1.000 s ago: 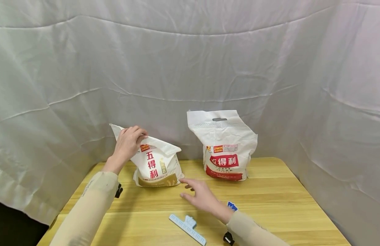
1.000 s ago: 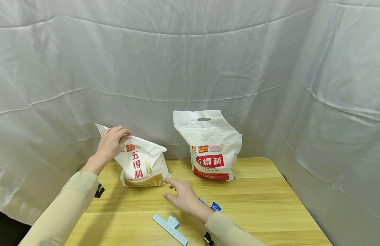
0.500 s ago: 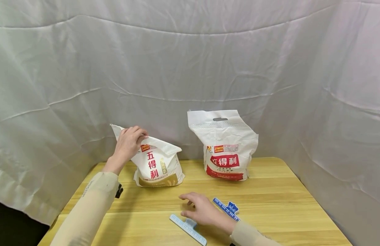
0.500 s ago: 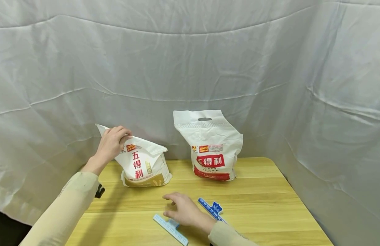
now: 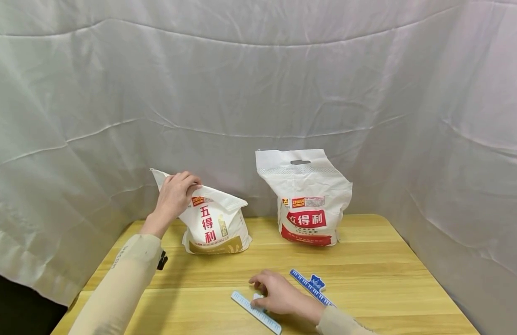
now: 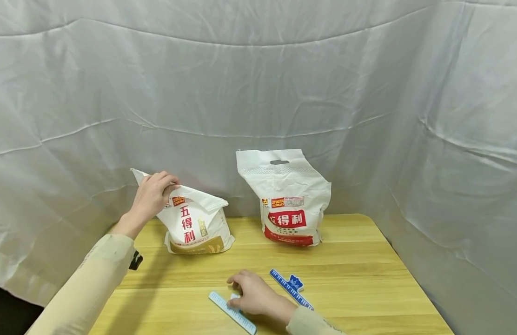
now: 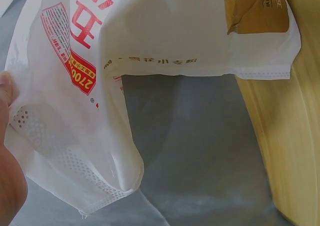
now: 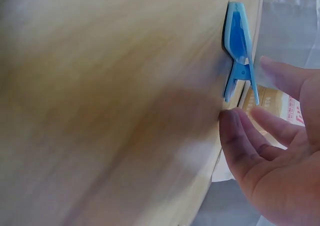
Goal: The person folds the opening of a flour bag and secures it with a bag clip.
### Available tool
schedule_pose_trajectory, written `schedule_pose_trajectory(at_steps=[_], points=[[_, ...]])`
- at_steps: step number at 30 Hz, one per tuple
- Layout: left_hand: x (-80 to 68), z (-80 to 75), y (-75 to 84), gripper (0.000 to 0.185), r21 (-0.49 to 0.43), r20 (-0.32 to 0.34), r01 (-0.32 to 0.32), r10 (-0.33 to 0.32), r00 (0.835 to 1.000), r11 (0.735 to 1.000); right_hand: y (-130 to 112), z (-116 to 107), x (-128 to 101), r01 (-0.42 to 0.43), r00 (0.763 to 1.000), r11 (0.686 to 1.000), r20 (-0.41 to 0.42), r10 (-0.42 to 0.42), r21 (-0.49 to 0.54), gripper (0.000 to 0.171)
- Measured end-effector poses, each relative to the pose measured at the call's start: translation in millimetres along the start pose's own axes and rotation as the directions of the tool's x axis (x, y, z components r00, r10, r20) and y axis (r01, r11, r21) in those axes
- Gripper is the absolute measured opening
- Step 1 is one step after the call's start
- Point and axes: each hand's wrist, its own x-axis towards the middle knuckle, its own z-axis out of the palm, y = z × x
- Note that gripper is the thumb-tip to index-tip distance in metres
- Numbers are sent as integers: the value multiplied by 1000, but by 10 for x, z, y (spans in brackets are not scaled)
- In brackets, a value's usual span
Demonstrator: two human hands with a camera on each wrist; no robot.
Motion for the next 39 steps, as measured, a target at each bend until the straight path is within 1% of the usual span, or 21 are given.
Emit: schedule_pose_trajectory(at_steps=[4,8,13,20,23,30,35,39], points=[[-4,-1,4,6,-2,-2,2,-2,1000,1000,7,8,-3,16,1000,1000,4,-16,-18,31],[-4,2,2,6,-4,-5,1,-1,1000,1000,-4,2,-6,9,1000,1000,6,-9,-27,18],[3,-7,2,7,-4,-11,-2,2,1000,1000,-22,-6,6,-23,1000,1000,13,24,-19,17],[-4,-7,4,7,-2,-3,4,-4,1000,1000,-27,-9,-5,-6,1000,1000,8,6,-20,20],[-10,-4,6,7,-4,-4,2,-2,1000,1000,-25,-9,-5,-15,1000,1000,15,15,-8,19],[-15,-7,13,6,-1,-16,-5,5,1000,1000,-17,-19,-3,-73,997,992,44,69,98,15],[-15,-6,16,6,-1,-11,-3,3,1000,1000,-9,-39,-24,-77,996,985,45,70,158,10],[-23,-3,15,5,-5,-11,1,-1,1000,1000,1,-49,-34,-95,995,974,51,86,206,8]])
